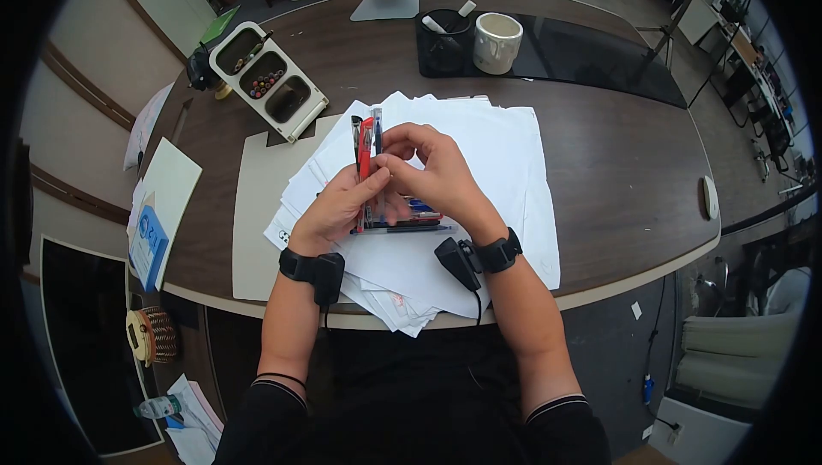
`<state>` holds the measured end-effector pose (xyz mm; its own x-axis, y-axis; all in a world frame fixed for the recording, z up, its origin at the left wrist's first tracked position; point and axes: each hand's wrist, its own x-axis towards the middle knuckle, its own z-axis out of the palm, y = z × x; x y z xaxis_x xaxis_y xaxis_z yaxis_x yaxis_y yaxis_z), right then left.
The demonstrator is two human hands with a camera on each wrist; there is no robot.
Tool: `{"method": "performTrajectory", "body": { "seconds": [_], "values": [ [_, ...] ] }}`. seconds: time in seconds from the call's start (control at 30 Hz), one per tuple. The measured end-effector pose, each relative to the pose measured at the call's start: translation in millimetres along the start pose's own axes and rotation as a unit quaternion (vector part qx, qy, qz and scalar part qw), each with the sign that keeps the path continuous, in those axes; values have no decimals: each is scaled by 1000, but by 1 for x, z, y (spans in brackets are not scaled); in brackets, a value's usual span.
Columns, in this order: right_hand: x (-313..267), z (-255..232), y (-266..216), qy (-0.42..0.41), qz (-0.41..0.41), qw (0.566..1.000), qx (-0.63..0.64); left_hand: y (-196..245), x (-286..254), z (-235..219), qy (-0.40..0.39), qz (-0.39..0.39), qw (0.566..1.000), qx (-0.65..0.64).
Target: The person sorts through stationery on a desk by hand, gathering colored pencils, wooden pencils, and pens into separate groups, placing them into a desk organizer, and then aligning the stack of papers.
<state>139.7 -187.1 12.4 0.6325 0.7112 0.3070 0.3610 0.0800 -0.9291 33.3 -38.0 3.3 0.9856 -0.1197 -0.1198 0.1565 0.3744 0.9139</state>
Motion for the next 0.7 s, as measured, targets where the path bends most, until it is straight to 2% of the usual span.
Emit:
{"method": "performTrajectory", "body": {
  "seconds": [0.07, 0.2, 0.27, 0.33, 0.37, 0.43, 0.47, 0.5, 0.57, 0.6, 0.63, 0.7],
  "values": [
    [0, -2, -4, -11, -16, 999, -43, 0, 0, -2, -23, -1, 1000, 19],
    [-1, -3, -12, -30, -26, 997, -71, 2, -3, -1, -15, -45, 999, -6],
    [-1, 0, -10, -26, -56, 995, -84, 3, -4, -1, -12, -52, 999, 1],
    [-1, 4, -5, -18, -102, 989, -108, 6, -4, 5, 47, -33, 998, 18],
    [-1, 4, -6, -9, -91, 991, -95, 7, -5, 7, 76, -24, 996, 27],
    [-1, 5, -11, 12, -66, 995, -68, 4, -3, 3, 96, 3, 995, -5],
    [-1, 6, -8, 50, -72, 995, -50, 4, -2, 2, 106, 17, 994, -20],
    [0, 6, -4, 72, -69, 995, -30, 3, 0, 5, 161, 65, 984, -31],
    [3, 3, 2, 116, -64, 991, 10, 2, 1, -8, 197, 136, 970, -33],
    [3, 2, 3, 127, -46, 991, 16, 0, 2, -11, 259, 165, 951, -37],
    [3, 0, 3, 100, -20, 995, -13, 3, 2, -15, 242, 205, 948, -22],
    [1, -2, 1, 46, 33, 996, -69, 6, 2, -16, 274, 220, 933, -76]
  ]
}}
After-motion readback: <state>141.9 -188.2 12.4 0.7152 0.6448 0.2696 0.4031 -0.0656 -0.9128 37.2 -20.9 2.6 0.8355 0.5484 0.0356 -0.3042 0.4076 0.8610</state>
